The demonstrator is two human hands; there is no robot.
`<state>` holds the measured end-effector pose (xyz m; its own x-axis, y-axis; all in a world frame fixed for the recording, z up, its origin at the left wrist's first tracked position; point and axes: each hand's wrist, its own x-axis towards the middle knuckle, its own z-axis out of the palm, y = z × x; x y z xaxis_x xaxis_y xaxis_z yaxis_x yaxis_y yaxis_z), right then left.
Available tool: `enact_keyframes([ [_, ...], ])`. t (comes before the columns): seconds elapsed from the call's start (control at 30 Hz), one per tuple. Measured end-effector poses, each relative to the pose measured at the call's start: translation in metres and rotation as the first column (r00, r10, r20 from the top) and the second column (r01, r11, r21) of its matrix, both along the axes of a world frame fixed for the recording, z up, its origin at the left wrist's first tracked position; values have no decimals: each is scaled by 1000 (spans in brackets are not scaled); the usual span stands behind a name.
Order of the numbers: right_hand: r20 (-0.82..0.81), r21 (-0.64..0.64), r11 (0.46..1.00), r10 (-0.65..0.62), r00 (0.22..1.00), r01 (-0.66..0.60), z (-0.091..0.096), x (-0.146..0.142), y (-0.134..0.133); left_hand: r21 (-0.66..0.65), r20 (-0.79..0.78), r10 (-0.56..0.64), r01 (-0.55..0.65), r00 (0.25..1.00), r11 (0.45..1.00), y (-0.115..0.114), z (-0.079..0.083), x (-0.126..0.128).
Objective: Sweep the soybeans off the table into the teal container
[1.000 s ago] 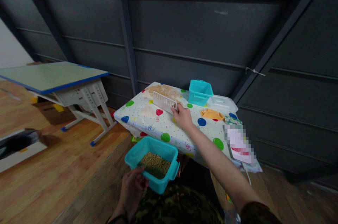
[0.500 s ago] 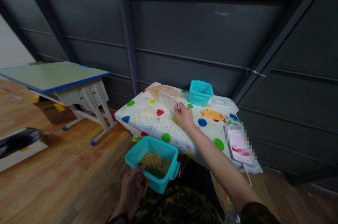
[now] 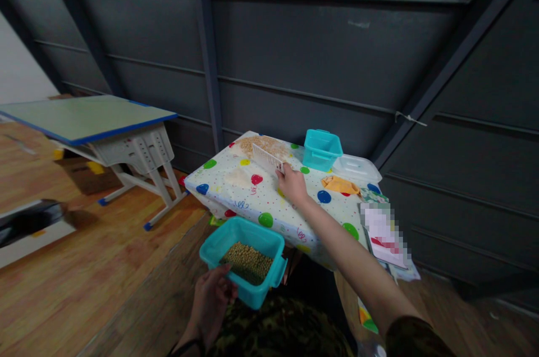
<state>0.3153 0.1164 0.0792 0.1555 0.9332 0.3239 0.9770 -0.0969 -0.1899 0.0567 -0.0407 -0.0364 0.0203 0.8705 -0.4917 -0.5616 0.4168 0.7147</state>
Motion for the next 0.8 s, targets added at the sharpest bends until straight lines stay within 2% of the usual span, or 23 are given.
enact_keyframes([
  [0.2,47,-16,999,43,998,-43,0,-6,9,-6,-13,-13,13,1000,1000,1,-6,-2],
  [0.47,50,-11,990,138,989,-138,-1,-21,1,-2,19,-28,28,999,1000,0,-2,-3],
  [0.63,35,40,995,86,996,-88,0,-17,5,-14,1,0,0,1000,1000,0,3,-1],
  [0.8,47,9,996,93,995,-94,-1,-19,5,-5,-10,7,-7,1000,1000,-1,2,0],
])
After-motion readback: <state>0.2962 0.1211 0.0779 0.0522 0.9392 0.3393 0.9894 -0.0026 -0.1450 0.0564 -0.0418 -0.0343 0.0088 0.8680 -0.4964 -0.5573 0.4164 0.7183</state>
